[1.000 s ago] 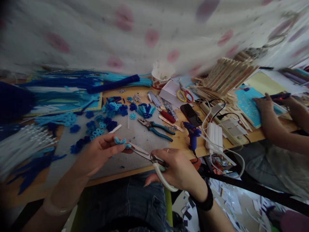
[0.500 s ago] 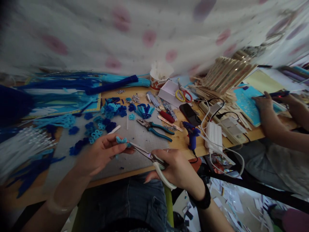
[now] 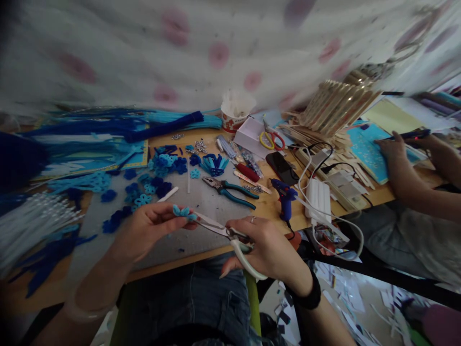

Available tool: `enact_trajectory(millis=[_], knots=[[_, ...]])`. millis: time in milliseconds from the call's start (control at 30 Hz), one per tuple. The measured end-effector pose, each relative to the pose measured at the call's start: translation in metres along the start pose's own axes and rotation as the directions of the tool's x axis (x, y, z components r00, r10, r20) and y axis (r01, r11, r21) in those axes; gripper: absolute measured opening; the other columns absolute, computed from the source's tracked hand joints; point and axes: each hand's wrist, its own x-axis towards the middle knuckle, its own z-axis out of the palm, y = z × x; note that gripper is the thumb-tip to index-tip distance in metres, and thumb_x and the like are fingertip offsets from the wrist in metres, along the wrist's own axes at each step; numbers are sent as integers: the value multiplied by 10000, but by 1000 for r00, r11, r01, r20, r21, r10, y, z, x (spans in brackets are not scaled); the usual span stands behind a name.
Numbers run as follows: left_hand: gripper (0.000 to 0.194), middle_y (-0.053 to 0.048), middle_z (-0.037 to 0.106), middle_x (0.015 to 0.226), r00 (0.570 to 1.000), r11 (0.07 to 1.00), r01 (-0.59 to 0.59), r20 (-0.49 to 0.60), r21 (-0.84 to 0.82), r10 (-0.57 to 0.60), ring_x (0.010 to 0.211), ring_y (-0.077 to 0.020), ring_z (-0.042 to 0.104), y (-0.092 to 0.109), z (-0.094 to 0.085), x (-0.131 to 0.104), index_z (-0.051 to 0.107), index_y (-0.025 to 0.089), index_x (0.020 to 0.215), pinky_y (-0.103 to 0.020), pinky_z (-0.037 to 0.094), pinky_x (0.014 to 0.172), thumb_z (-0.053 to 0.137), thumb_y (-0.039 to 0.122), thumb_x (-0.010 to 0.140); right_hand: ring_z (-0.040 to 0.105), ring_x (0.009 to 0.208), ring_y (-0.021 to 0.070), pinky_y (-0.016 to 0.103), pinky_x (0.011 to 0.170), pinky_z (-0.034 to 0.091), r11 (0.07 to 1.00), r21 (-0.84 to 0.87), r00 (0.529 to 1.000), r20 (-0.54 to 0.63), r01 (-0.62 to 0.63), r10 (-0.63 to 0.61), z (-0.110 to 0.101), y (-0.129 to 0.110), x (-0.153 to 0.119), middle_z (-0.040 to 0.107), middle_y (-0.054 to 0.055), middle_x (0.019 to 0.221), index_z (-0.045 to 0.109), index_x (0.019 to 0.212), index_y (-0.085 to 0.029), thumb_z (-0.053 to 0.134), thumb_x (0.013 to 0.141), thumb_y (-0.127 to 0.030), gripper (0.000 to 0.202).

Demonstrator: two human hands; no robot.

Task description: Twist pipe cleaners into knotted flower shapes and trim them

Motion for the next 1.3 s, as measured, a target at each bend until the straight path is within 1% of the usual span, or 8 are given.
enact_trajectory(millis=[167,333,533,667,833,1000,1133,1300], knots=[[271,-42,835,905,999,994,36,-28,100,-34,876,-211,786,8,0,-2,787,205,1041,-269,594,754,793,236,772,607,610,172,273,548,426,999,-44,1000,25,0,1,-1,4,-3,692,76,729,710,1027,-103,630,830,-731,663],[145,-52,832,887,1000,984,-4,7,180,3,850,-209,783,15,1,-1,806,193,920,-246,585,707,766,230,785,599,604,175,278,542,409,997,-77,999,43,10,-7,-4,4,-3,683,75,712,721,1024,-108,625,848,-714,639],[151,-71,828,865,1000,975,-1,-3,220,2,830,-230,780,16,-1,0,806,191,909,-280,596,705,776,246,772,596,595,167,267,536,402,997,-81,999,51,3,2,-4,4,-2,666,53,686,730,1005,-128,660,857,-672,568],[151,-70,826,844,1000,974,16,-27,225,-10,806,-234,776,16,-2,0,808,198,899,-285,592,683,780,250,760,611,589,168,264,535,409,996,-92,999,40,4,-1,-4,4,-2,670,56,676,734,1002,-125,649,878,-653,549],[151,-67,826,846,1000,977,8,-26,212,-2,805,-226,779,14,-3,2,800,182,895,-272,592,688,788,233,753,601,584,171,268,527,403,994,-113,999,48,9,-4,-8,1,1,669,67,674,733,992,-105,610,862,-714,635],[126,-61,828,859,1000,981,1,-10,194,1,814,-212,781,15,-4,3,798,183,883,-264,597,716,780,227,766,626,629,187,276,551,426,994,-107,997,77,7,2,-9,1,2,699,91,743,718,1063,-105,608,845,-739,680],[127,-64,825,850,1000,978,-2,-7,207,4,804,-218,776,17,-3,2,802,185,872,-274,595,705,785,236,757,635,641,194,285,558,437,992,-124,998,58,14,-7,-6,4,2,704,104,755,727,1061,-109,609,854,-724,660],[135,-64,824,850,1000,975,3,-15,221,0,800,-220,773,16,-3,2,802,192,879,-280,590,700,782,237,753,619,605,177,272,537,426,991,-130,999,46,19,-13,-5,5,2,682,72,692,738,1044,-121,634,892,-649,559]])
